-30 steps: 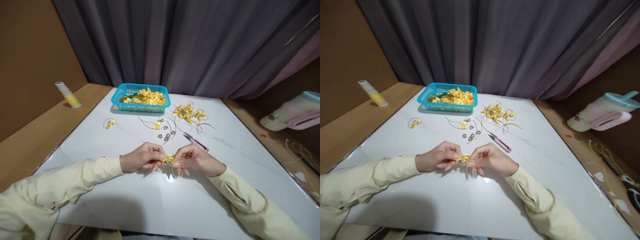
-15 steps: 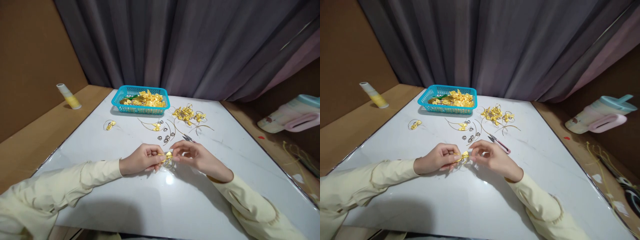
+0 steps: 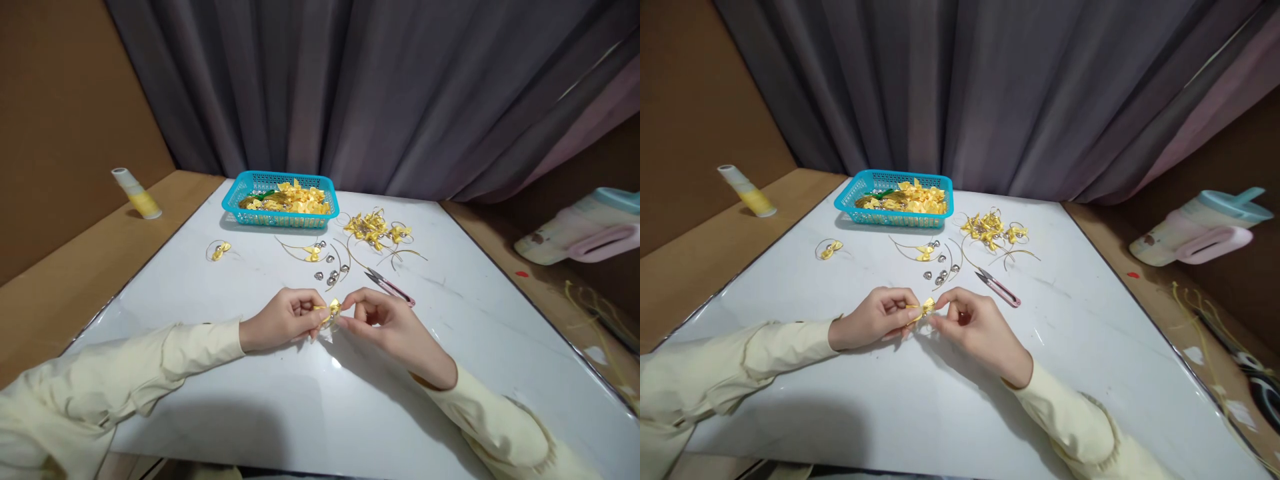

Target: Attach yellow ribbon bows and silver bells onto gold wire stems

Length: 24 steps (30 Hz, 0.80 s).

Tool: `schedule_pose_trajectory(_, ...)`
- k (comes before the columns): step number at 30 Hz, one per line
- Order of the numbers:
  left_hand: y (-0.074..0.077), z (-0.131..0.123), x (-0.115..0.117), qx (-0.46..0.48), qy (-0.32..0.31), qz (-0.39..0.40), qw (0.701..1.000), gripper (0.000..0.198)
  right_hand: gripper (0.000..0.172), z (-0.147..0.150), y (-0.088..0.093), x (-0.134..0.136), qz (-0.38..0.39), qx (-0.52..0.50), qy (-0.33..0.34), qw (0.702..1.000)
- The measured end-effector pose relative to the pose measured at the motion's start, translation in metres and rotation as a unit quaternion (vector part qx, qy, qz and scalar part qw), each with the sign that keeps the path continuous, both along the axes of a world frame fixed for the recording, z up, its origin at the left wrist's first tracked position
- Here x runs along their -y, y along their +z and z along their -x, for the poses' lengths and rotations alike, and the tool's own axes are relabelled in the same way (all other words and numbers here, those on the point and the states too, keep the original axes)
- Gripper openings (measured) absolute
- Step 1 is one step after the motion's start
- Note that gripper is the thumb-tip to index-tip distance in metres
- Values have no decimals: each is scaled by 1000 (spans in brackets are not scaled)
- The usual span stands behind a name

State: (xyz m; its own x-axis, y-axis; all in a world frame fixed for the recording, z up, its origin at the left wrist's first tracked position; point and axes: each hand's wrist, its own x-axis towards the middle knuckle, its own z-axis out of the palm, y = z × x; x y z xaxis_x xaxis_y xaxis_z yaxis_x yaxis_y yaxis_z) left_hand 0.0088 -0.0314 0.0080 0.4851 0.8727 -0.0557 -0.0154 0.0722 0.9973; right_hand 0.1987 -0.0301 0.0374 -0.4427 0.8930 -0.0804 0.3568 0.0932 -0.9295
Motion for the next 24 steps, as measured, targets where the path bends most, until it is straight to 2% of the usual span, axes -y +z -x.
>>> schedule_pose_trajectory(14,-3,0,1,-41,0,-40,998,20,31,0,0,0,43,-27,3,999)
schedule_pose_trajectory(16,-3,0,1,-48,0,-47,998,21,29,0,0,1,10,-13,10,1000)
schedule_pose_trajectory(19,-1,-1,1,-55,1,-55,997,21,21,-1,-1,4,-82,37,29,996)
schedule_pose_trajectory(24,-1,-1,0,-53,8,-51,997,22,16,-3,-3,8,-258,125,84,954)
